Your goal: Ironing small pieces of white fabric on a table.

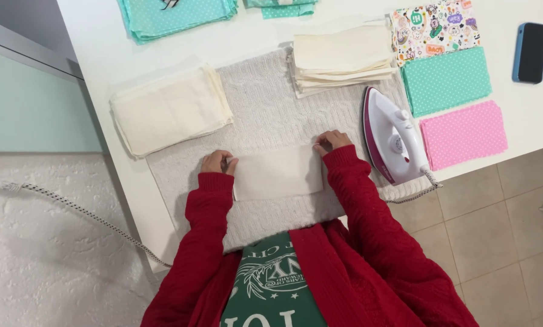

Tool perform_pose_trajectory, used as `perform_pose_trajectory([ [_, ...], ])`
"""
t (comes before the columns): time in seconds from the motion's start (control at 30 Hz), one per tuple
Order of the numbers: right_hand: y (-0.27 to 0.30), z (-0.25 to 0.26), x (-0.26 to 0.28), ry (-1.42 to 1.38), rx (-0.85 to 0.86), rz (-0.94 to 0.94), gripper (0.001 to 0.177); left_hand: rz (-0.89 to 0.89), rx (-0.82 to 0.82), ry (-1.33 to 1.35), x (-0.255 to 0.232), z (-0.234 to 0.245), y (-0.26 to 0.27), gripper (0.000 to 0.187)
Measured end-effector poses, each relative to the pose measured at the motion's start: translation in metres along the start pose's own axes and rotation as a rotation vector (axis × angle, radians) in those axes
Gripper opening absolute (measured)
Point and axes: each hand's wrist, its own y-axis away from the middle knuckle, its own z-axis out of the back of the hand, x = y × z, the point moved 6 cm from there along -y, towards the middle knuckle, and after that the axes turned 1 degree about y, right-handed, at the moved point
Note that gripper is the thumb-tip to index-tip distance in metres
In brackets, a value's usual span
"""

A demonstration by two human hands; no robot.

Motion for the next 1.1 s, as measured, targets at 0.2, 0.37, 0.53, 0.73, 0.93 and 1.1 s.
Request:
perform_pose_trajectory([
  [0.2,0.001,0.001,0.008,-0.086,-0.152,0.139,0.019,-0.179,-0.143,-0.006,-0.022,0.014,-0.001,0.014],
  [0.37,0.004,0.007,0.011,-0.123,-0.220,0.192,0.018,-0.225,-0.182,-0.013,-0.026,0.022,0.001,0.013],
  [0.53,0.012,0.010,0.012,-0.053,-0.414,0.397,0.021,-0.382,-0.295,-0.067,-0.020,0.019,0.005,0.011],
  [0.73,0.015,-0.006,-0.008,-0.030,-0.626,0.649,0.017,-0.498,-0.305,-0.199,-0.015,0.023,0.008,0.019],
  [0.93,0.029,0.020,0.023,-0.013,-0.654,0.726,0.017,-0.493,-0.213,-0.813,-0.013,-0.032,0.023,0.030],
  [1.1,0.034,0.022,0.028,-0.012,-0.678,0.695,0.017,-0.569,0.001,-0.640,-0.168,-0.085,0.033,0.035],
])
